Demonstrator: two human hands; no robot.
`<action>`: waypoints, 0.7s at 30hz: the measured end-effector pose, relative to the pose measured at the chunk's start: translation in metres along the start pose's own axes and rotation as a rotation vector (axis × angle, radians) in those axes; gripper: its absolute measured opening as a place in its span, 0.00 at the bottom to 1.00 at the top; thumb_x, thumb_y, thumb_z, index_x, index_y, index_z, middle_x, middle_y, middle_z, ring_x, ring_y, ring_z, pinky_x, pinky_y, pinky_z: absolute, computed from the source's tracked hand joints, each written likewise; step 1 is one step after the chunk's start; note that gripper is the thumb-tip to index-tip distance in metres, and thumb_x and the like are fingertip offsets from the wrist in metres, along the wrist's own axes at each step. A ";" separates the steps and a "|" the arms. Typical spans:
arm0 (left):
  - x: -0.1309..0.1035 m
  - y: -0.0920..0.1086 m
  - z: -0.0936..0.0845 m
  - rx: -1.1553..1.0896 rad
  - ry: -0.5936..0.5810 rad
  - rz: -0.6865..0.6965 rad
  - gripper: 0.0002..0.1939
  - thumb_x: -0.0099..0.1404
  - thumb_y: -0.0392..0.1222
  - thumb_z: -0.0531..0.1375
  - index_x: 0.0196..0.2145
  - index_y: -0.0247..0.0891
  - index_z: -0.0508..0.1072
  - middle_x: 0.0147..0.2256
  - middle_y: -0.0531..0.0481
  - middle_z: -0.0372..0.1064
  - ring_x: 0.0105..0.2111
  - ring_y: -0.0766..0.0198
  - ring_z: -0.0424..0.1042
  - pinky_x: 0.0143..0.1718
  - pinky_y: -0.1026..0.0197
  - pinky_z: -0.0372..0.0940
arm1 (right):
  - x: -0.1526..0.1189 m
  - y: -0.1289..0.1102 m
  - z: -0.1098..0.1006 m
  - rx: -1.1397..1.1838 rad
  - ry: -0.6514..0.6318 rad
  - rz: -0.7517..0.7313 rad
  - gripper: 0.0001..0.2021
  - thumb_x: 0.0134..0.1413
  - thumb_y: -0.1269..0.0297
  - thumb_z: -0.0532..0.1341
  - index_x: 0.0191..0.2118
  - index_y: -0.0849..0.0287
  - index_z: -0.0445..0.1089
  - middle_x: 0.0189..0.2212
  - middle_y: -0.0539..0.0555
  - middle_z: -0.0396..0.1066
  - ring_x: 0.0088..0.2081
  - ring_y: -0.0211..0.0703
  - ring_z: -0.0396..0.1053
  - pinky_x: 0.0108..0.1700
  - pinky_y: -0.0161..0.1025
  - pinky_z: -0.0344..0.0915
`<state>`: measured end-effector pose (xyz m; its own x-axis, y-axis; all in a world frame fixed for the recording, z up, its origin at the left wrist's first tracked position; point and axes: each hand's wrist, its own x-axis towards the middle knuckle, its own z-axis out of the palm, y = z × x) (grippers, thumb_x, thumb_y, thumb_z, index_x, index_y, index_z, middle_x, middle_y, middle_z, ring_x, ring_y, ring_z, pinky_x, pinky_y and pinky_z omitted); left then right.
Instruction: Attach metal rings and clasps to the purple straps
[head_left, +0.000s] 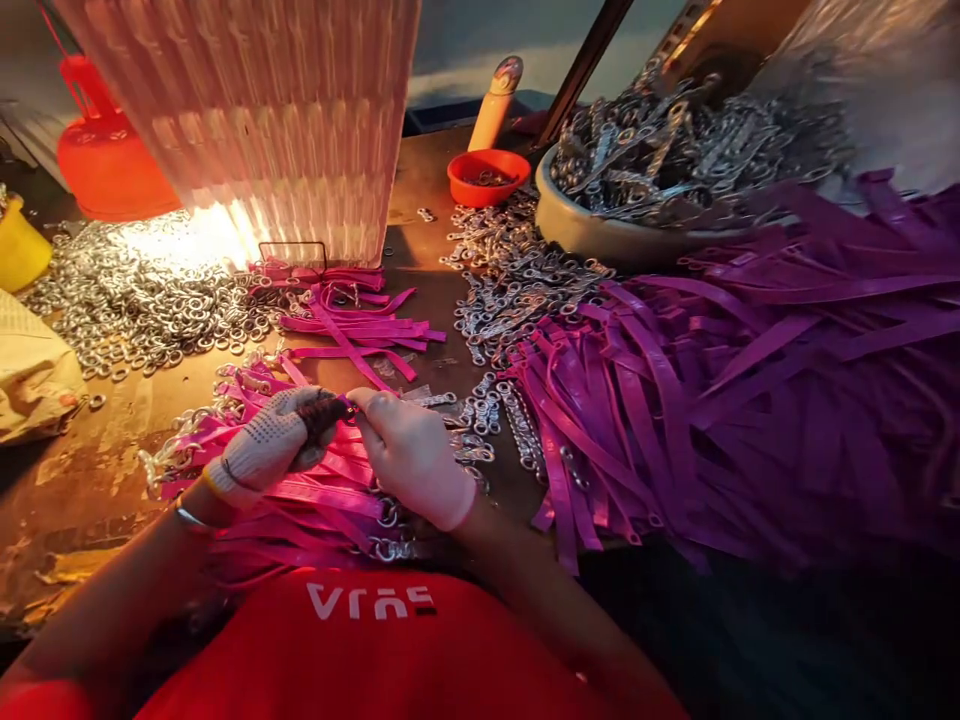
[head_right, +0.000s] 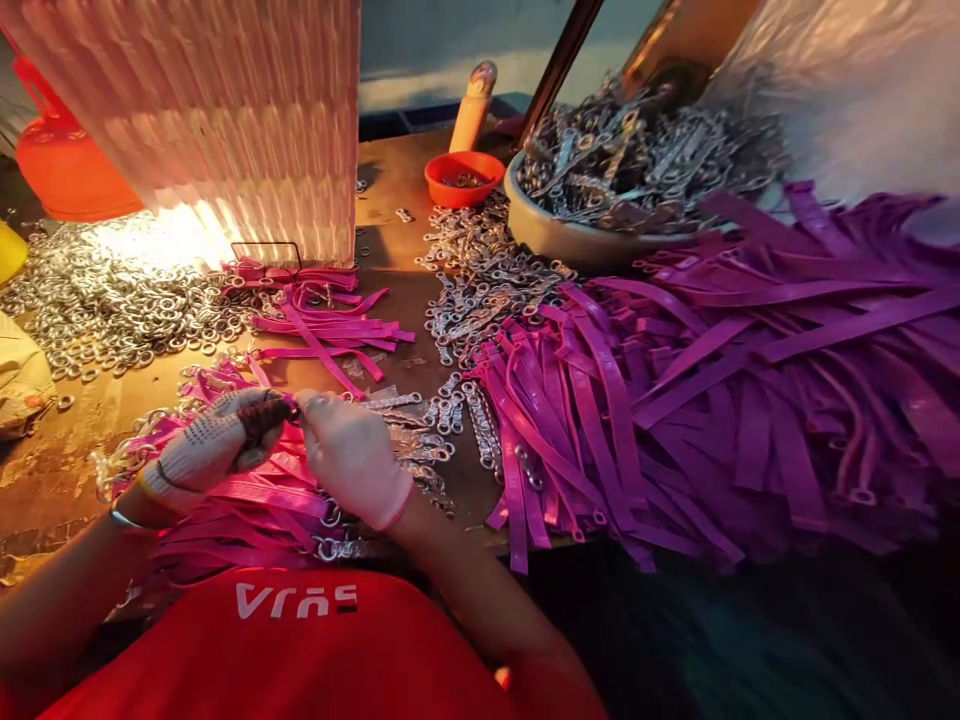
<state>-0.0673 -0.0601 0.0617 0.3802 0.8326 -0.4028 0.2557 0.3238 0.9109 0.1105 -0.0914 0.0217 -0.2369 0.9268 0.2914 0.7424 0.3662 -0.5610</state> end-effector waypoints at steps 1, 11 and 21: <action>-0.005 -0.003 0.001 0.038 0.013 0.005 0.18 0.68 0.52 0.57 0.26 0.38 0.64 0.16 0.57 0.57 0.13 0.72 0.52 0.14 0.69 0.48 | -0.001 -0.004 0.002 -0.086 -0.019 -0.019 0.15 0.70 0.67 0.52 0.54 0.61 0.72 0.39 0.59 0.78 0.38 0.47 0.74 0.39 0.39 0.64; -0.019 -0.040 -0.008 0.432 0.001 0.287 0.08 0.65 0.41 0.60 0.32 0.36 0.78 0.28 0.48 0.73 0.27 0.64 0.67 0.30 0.66 0.61 | -0.021 -0.018 0.014 -0.206 -0.091 -0.066 0.16 0.66 0.72 0.54 0.56 0.61 0.69 0.41 0.58 0.76 0.40 0.47 0.74 0.41 0.39 0.65; -0.032 -0.056 -0.002 0.343 0.100 0.274 0.12 0.67 0.43 0.59 0.28 0.34 0.74 0.23 0.53 0.67 0.24 0.69 0.59 0.25 0.69 0.53 | -0.012 -0.040 -0.006 -0.451 -0.413 0.018 0.10 0.65 0.62 0.58 0.46 0.62 0.69 0.31 0.62 0.77 0.34 0.54 0.77 0.32 0.40 0.63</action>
<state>-0.0954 -0.1040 0.0241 0.3911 0.9119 -0.1247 0.4437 -0.0681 0.8936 0.0878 -0.1175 0.0452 -0.3782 0.9214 -0.0899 0.9194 0.3624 -0.1532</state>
